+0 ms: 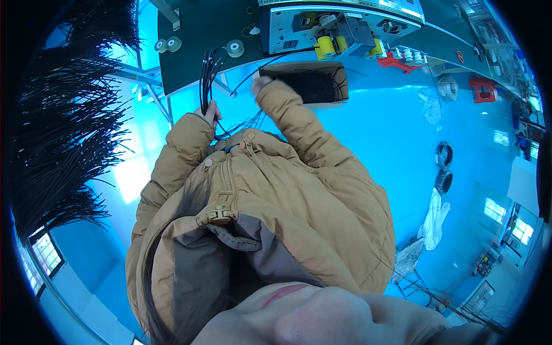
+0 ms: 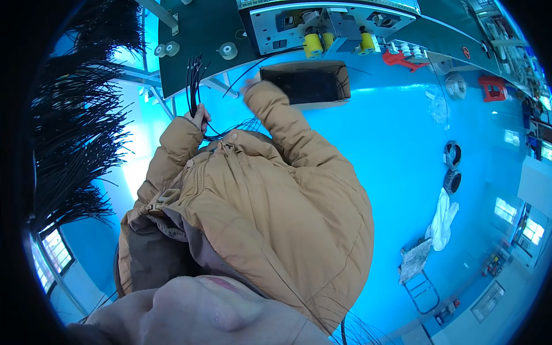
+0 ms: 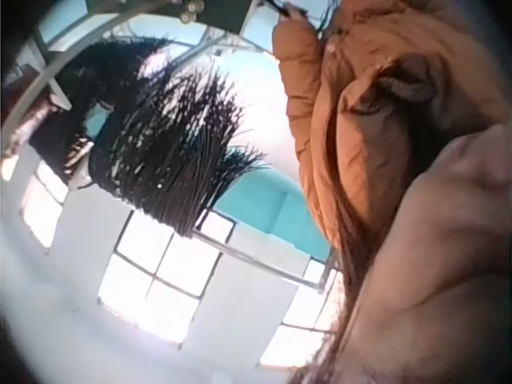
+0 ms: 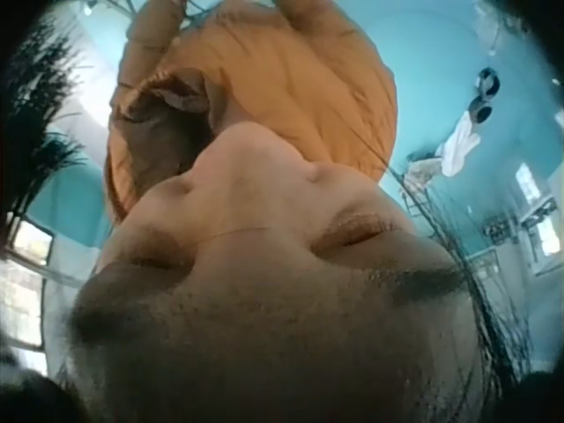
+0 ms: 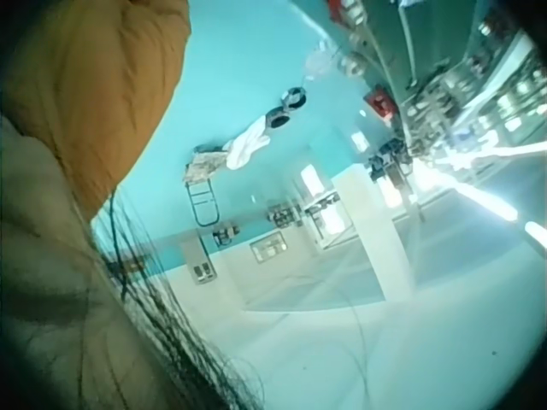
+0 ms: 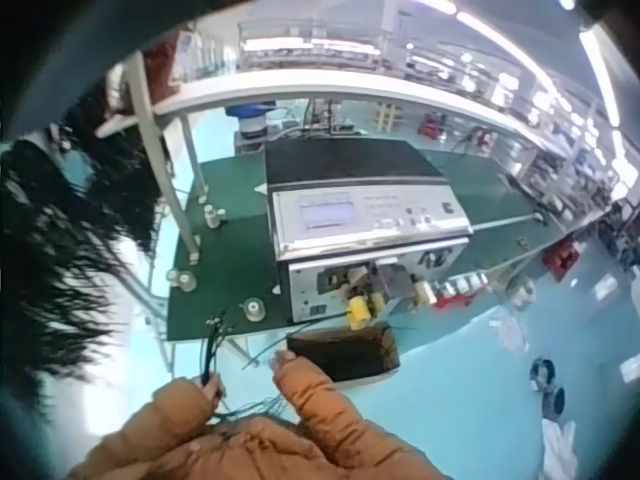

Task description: The person is manipulating and connecting black cables at an electronics assembly or testing station.

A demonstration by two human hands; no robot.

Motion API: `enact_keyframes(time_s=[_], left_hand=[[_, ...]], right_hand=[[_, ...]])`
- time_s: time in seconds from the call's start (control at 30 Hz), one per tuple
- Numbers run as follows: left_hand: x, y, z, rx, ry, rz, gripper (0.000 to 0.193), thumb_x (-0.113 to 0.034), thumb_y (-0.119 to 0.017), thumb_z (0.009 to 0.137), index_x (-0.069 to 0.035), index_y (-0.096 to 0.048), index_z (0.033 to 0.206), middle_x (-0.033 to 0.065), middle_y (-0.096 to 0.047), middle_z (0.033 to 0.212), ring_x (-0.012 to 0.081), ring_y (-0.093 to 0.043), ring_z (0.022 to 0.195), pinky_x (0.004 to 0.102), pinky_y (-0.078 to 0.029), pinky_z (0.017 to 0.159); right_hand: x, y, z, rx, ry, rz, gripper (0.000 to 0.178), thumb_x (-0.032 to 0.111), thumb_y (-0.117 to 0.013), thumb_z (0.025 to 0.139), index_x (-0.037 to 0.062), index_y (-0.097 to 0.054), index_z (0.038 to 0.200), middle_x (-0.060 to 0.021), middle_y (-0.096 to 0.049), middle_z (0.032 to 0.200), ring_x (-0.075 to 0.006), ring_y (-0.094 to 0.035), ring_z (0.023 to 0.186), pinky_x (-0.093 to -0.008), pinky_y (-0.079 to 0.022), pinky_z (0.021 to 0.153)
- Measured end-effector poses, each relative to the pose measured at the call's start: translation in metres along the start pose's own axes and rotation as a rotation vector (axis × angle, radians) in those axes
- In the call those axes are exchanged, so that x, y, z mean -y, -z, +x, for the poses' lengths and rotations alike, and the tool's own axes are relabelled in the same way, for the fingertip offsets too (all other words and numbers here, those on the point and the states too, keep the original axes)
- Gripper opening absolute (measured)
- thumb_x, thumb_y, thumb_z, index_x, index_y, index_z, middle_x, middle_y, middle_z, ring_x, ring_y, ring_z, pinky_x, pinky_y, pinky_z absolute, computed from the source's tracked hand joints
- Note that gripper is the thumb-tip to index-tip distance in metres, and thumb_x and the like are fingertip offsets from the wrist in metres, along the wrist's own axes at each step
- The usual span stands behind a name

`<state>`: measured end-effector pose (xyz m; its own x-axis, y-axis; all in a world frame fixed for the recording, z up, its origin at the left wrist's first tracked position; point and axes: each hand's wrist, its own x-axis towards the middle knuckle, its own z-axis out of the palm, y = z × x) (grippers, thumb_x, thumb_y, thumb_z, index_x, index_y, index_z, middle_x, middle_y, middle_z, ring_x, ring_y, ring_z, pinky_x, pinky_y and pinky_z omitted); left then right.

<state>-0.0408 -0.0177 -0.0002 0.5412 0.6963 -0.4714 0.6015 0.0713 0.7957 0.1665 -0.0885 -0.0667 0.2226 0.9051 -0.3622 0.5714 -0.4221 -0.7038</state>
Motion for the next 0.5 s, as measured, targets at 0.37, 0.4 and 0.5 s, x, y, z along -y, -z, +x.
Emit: enact_keyframes(time_s=[0.37,0.4,0.5], left_hand=[[-0.006,0.000,0.000,0.097,0.025,0.085,0.053,-0.055,-0.031,0.082,-0.008,-0.047,0.063,0.0020,-0.044,0.052,0.0102,-0.043,0.047,0.0239,-0.035,0.045],[-0.010,0.000,0.001,0.106,0.020,0.088,0.053,-0.055,-0.031,0.082,-0.008,-0.047,0.063,0.0020,-0.044,0.052,0.0102,-0.043,0.047,0.0239,-0.035,0.045],[-0.017,0.001,-0.001,0.139,0.012,0.311,0.053,-0.054,-0.031,0.083,-0.008,-0.045,0.061,0.0025,-0.046,0.053,0.0110,-0.046,0.051,0.0244,-0.036,0.047]], right_hand=[[-0.038,0.042,0.029,-0.488,-0.046,1.455,0.021,0.023,-0.037,0.088,0.0054,-0.044,0.097,-0.0109,-0.056,0.090,-0.0170,-0.053,0.074,-0.0274,-0.043,0.062],[-0.037,0.042,0.024,-0.486,-0.027,1.527,0.022,0.023,-0.037,0.088,0.0036,-0.044,0.096,-0.0113,-0.056,0.088,-0.0171,-0.053,0.073,-0.0266,-0.042,0.060],[-0.031,0.041,0.019,-0.482,-0.086,1.461,0.022,0.022,-0.036,0.089,0.0025,-0.045,0.092,-0.0113,-0.056,0.083,-0.0167,-0.053,0.074,-0.0267,-0.042,0.061]])
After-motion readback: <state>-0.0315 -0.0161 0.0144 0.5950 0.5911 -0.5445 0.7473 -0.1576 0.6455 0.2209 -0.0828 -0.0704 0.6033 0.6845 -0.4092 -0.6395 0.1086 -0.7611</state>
